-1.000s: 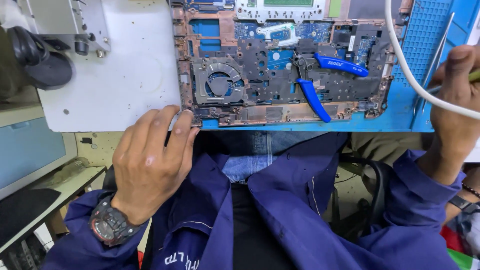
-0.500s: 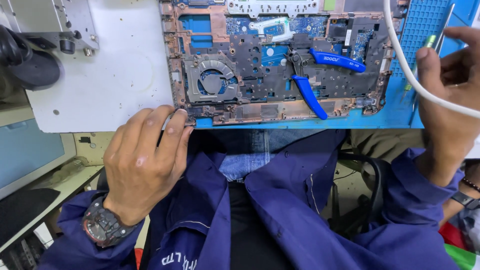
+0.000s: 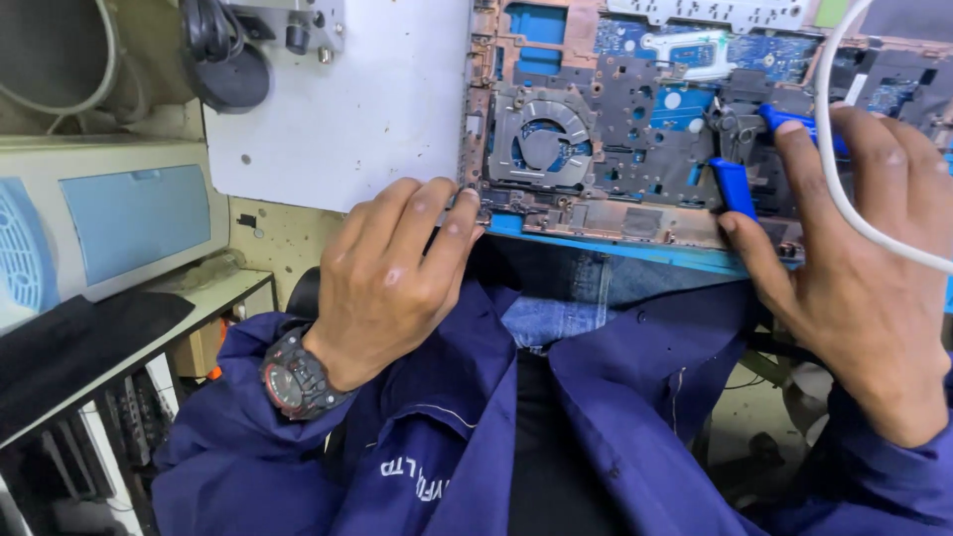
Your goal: The person works at a repair bench on a disassembled laptop, using blue-handled pliers to grip and trim small components and screws over the exposed chassis. They hold the laptop frame steady with one hand while cutting and manipulating small parts, occasionally repositioning the chassis on the mat.
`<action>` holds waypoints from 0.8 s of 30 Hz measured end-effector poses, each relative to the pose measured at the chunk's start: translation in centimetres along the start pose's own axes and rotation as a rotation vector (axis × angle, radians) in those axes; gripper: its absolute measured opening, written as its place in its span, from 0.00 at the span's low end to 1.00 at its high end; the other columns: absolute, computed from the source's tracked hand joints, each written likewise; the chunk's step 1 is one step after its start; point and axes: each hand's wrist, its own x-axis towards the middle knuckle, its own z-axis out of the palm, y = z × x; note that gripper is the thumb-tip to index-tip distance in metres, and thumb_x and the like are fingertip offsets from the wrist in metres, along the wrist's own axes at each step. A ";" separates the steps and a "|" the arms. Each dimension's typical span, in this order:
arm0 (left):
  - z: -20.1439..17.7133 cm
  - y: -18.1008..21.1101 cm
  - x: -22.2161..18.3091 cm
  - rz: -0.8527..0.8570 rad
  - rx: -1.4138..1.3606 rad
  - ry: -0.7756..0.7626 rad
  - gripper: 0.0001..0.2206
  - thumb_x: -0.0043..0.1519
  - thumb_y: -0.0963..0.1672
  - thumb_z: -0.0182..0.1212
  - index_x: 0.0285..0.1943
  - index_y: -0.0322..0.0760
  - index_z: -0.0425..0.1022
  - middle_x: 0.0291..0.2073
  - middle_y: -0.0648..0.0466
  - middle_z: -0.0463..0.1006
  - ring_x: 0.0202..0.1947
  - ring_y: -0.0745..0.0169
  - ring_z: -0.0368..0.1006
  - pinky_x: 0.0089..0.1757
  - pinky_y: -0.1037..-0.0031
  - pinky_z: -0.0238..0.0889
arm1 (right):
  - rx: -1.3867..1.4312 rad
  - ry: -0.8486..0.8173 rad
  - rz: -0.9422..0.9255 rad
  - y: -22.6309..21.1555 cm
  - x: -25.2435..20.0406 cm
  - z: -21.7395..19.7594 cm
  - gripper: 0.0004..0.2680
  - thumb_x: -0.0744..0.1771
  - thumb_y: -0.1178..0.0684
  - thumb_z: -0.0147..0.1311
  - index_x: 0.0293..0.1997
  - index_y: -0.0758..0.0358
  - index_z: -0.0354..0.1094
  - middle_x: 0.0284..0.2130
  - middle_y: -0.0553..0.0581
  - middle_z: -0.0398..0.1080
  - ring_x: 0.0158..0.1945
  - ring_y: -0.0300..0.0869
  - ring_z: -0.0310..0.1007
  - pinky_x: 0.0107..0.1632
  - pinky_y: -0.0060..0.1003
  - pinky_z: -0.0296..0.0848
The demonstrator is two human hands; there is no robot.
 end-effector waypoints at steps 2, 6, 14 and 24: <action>0.0 -0.1 -0.2 0.005 0.001 -0.005 0.04 0.72 0.42 0.60 0.49 0.39 0.80 0.45 0.54 0.79 0.43 0.57 0.75 0.39 0.69 0.68 | 0.013 -0.022 0.000 -0.3 0.3 -0.5 0.22 0.77 0.43 0.53 0.72 0.77 0.70 0.64 0.77 0.66 0.64 0.66 0.66 0.67 0.57 0.71; 0.0 -0.1 0.1 0.031 0.030 0.022 0.02 0.71 0.41 0.62 0.47 0.41 0.80 0.44 0.55 0.79 0.42 0.59 0.75 0.38 0.71 0.67 | -0.034 -0.046 0.011 -0.5 0.5 -0.6 0.23 0.77 0.41 0.55 0.72 0.77 0.70 0.64 0.75 0.64 0.64 0.64 0.67 0.66 0.55 0.74; 0.2 -0.3 0.0 0.069 0.011 0.029 0.06 0.70 0.38 0.58 0.46 0.40 0.79 0.45 0.54 0.79 0.44 0.57 0.75 0.38 0.72 0.68 | 0.188 -0.015 0.026 -0.1 -0.3 -0.6 0.21 0.76 0.54 0.61 0.75 0.85 0.63 0.63 0.83 0.62 0.65 0.72 0.66 0.66 0.60 0.73; 1.3 0.4 1.2 0.154 -0.097 -0.017 0.08 0.70 0.38 0.58 0.54 0.36 0.78 0.46 0.52 0.77 0.39 0.56 0.70 0.36 0.69 0.66 | 0.361 0.004 -0.072 1.1 -1.2 0.0 0.26 0.73 0.46 0.42 0.73 0.86 0.62 0.59 0.86 0.67 0.61 0.74 0.68 0.62 0.66 0.67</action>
